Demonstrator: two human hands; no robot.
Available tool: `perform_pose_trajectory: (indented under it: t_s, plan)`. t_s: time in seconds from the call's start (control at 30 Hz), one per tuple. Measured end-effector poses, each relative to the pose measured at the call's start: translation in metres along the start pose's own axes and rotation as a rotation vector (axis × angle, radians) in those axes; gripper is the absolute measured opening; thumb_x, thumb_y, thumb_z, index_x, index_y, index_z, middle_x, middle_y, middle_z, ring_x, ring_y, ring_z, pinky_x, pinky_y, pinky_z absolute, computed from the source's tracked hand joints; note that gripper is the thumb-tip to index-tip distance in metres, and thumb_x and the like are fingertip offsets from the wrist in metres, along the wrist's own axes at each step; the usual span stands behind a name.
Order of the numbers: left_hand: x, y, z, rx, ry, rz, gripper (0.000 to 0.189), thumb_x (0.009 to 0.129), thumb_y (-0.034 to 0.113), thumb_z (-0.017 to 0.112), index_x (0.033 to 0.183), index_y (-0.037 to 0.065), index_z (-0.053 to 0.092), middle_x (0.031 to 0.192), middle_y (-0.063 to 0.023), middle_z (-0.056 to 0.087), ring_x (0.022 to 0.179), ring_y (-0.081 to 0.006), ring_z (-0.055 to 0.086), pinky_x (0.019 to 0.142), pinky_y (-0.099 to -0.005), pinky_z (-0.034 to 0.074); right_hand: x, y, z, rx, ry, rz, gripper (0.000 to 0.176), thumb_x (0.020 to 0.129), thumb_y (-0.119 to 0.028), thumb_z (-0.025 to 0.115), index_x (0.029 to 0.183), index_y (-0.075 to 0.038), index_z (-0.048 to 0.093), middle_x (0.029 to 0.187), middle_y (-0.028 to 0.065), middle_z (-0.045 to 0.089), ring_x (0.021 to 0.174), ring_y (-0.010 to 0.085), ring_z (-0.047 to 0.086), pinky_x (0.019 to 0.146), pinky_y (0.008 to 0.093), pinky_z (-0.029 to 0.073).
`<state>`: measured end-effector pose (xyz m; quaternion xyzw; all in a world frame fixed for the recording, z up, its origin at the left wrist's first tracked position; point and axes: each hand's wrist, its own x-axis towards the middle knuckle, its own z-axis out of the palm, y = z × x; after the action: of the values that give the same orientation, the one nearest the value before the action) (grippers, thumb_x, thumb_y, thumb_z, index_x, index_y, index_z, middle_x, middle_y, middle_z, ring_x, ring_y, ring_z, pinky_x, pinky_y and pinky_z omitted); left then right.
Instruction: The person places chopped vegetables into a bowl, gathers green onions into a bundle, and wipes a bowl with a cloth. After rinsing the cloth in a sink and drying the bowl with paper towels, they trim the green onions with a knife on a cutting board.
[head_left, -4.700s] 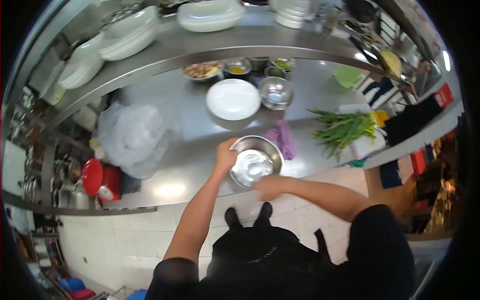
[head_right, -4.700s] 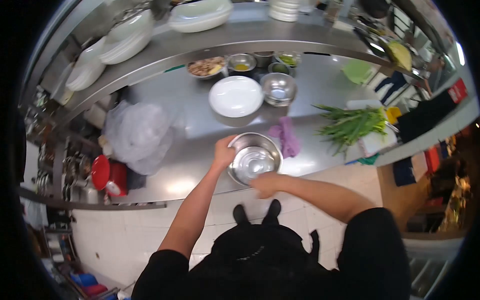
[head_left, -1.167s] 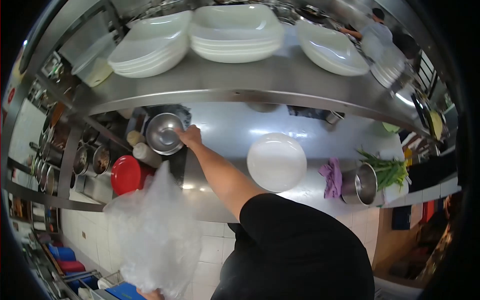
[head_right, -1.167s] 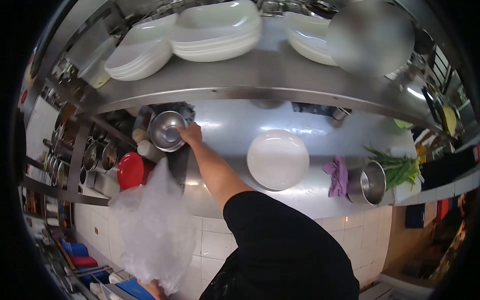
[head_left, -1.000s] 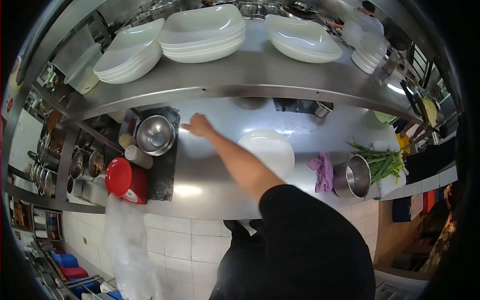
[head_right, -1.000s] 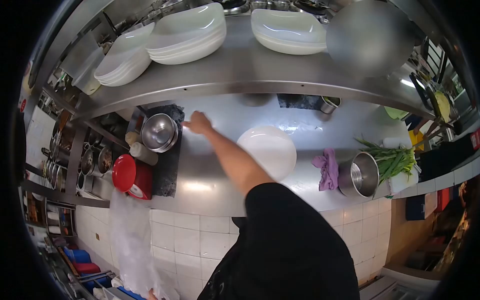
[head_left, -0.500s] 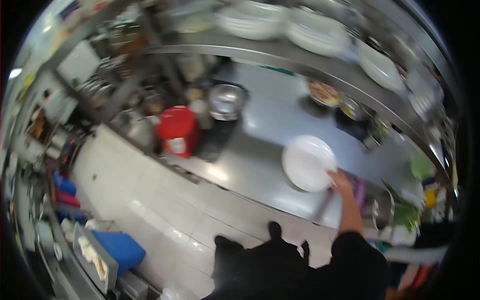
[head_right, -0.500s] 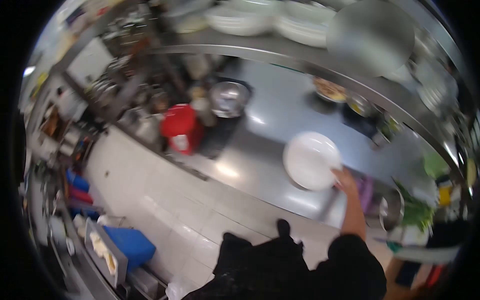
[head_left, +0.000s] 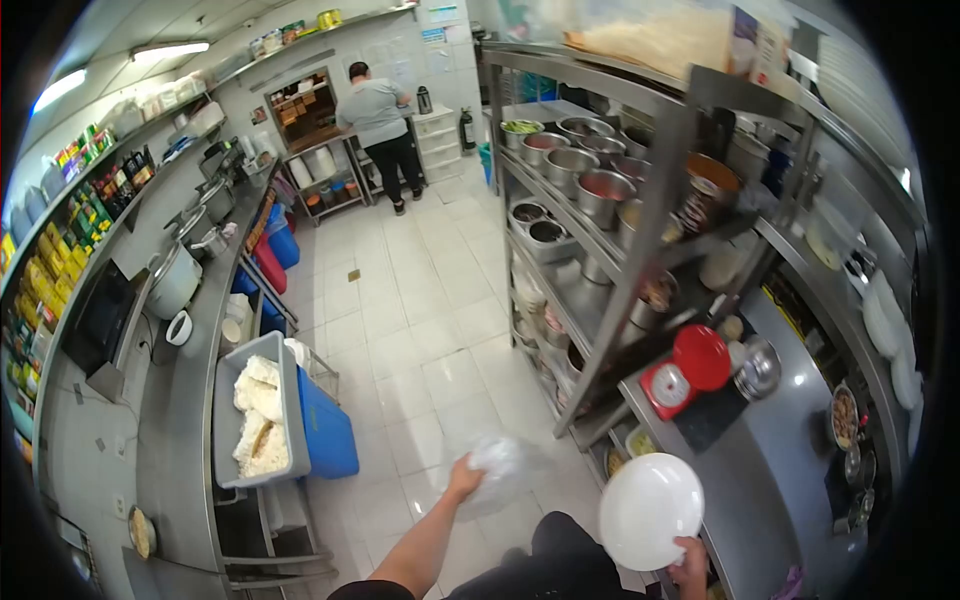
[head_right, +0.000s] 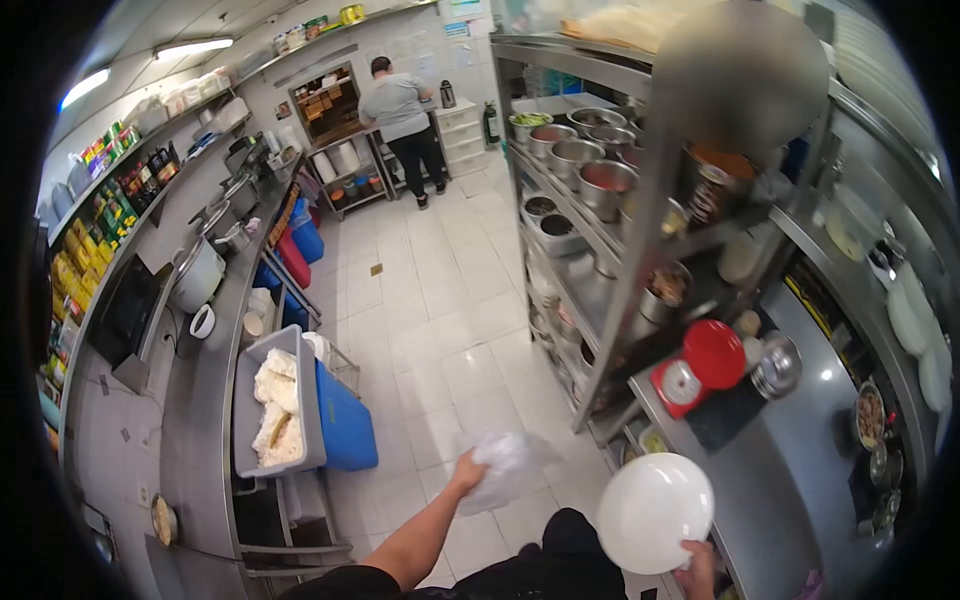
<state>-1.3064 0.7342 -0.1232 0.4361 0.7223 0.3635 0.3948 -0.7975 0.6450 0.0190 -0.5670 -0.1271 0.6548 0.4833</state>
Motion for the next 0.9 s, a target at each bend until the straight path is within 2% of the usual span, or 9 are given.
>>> perform_pose_trajectory:
  t_s: [0.1, 0.17, 0.2, 0.3, 0.37, 0.4, 0.5, 0.67, 0.9]
  plan:
    - [0.077, 0.049, -0.031, -0.044, -0.143, 0.103, 0.052, 0.074, 0.013, 0.067, 0.123, 0.000, 0.059, 0.106, -0.0203, 0.068, 0.102, -0.0324, 0.064, 0.093, -0.0377, 0.048, 0.061, 0.033, 0.119, 0.032, -0.169, 0.131, 0.038, 0.074, -0.009, 0.062, 0.106, 0.010, 0.057, 0.081, 0.0177, 0.065, 0.058, 0.0283, 0.065, 0.042, 0.0364, 0.050]
    - [0.121, 0.085, -0.073, -0.163, -0.422, 0.006, 0.054, 0.074, 0.014, 0.068, 0.124, -0.003, 0.058, 0.107, -0.0179, 0.068, 0.104, -0.0301, 0.063, 0.093, -0.0361, 0.047, 0.116, 0.045, 0.182, -0.103, -0.328, 0.207, 0.033, 0.077, -0.011, 0.064, 0.101, 0.011, 0.057, 0.072, 0.0174, 0.063, 0.049, 0.0259, 0.061, 0.036, 0.0330, 0.045]
    - [0.144, 0.079, -0.093, -0.165, -0.408, 0.005, 0.054, 0.074, 0.014, 0.068, 0.124, -0.003, 0.058, 0.107, -0.0179, 0.068, 0.104, -0.0301, 0.063, 0.093, -0.0361, 0.047, 0.149, 0.054, 0.215, -0.132, -0.360, 0.218, 0.032, 0.078, -0.012, 0.065, 0.099, 0.011, 0.057, 0.069, 0.0164, 0.062, 0.045, 0.0248, 0.058, 0.034, 0.0321, 0.042]
    - [0.202, 0.048, -0.189, 0.057, -0.195, -0.097, 0.052, 0.076, 0.014, 0.068, 0.123, -0.006, 0.057, 0.108, -0.0136, 0.069, 0.104, -0.0267, 0.062, 0.094, -0.0360, 0.046, 0.216, 0.045, 0.341, -0.293, -0.457, 0.228, 0.031, 0.079, -0.014, 0.067, 0.101, 0.006, 0.058, 0.070, 0.0131, 0.062, 0.047, 0.0220, 0.057, 0.032, 0.0321, 0.038]
    - [0.203, 0.022, -0.265, -0.220, -0.125, -0.209, 0.050, 0.083, 0.019, 0.065, 0.126, -0.004, 0.055, 0.112, -0.0124, 0.067, 0.104, -0.0237, 0.062, 0.095, -0.0390, 0.047, 0.265, 0.057, 0.425, -0.297, -0.516, 0.183, 0.030, 0.080, -0.015, 0.067, 0.104, 0.000, 0.059, 0.075, 0.0113, 0.064, 0.052, 0.0210, 0.059, 0.033, 0.0325, 0.038]
    - [0.193, 0.005, -0.302, -0.355, -0.095, -0.272, 0.048, 0.086, 0.021, 0.063, 0.127, -0.004, 0.054, 0.114, -0.0118, 0.065, 0.103, -0.0222, 0.062, 0.096, -0.0405, 0.047, 0.272, 0.040, 0.476, -0.387, -0.481, 0.294, 0.028, 0.081, -0.016, 0.065, 0.103, 0.001, 0.060, 0.073, 0.0114, 0.063, 0.049, 0.0208, 0.058, 0.034, 0.0317, 0.038]
    - [0.160, -0.066, -0.375, -0.612, 0.188, -0.288, 0.044, 0.091, 0.025, 0.058, 0.127, 0.000, 0.055, 0.113, -0.0110, 0.065, 0.102, -0.0224, 0.063, 0.091, -0.0408, 0.050, 0.327, 0.024, 0.605, -0.401, -0.835, 0.266, 0.029, 0.084, -0.017, 0.061, 0.100, 0.007, 0.058, 0.071, 0.0147, 0.064, 0.046, 0.0210, 0.058, 0.034, 0.0313, 0.041]
    - [0.185, -0.110, -0.408, -0.661, 0.520, -0.683, 0.043, 0.091, 0.025, 0.057, 0.127, 0.001, 0.056, 0.112, -0.0109, 0.065, 0.101, -0.0225, 0.063, 0.090, -0.0406, 0.051, 0.396, 0.016, 0.805, -0.313, -1.024, 0.313, 0.037, 0.084, -0.016, 0.062, 0.107, 0.012, 0.055, 0.075, 0.0166, 0.064, 0.051, 0.0228, 0.062, 0.036, 0.0323, 0.045]
    - [0.398, -0.122, -0.404, -0.698, 0.538, -0.912, 0.042, 0.092, 0.026, 0.057, 0.126, 0.001, 0.056, 0.112, -0.0109, 0.065, 0.100, -0.0227, 0.063, 0.088, -0.0404, 0.052, 0.552, -0.005, 0.979, -0.254, -0.947, 0.200, 0.027, 0.084, -0.015, 0.061, 0.097, 0.008, 0.060, 0.071, 0.0149, 0.064, 0.048, 0.0226, 0.060, 0.036, 0.0327, 0.044]
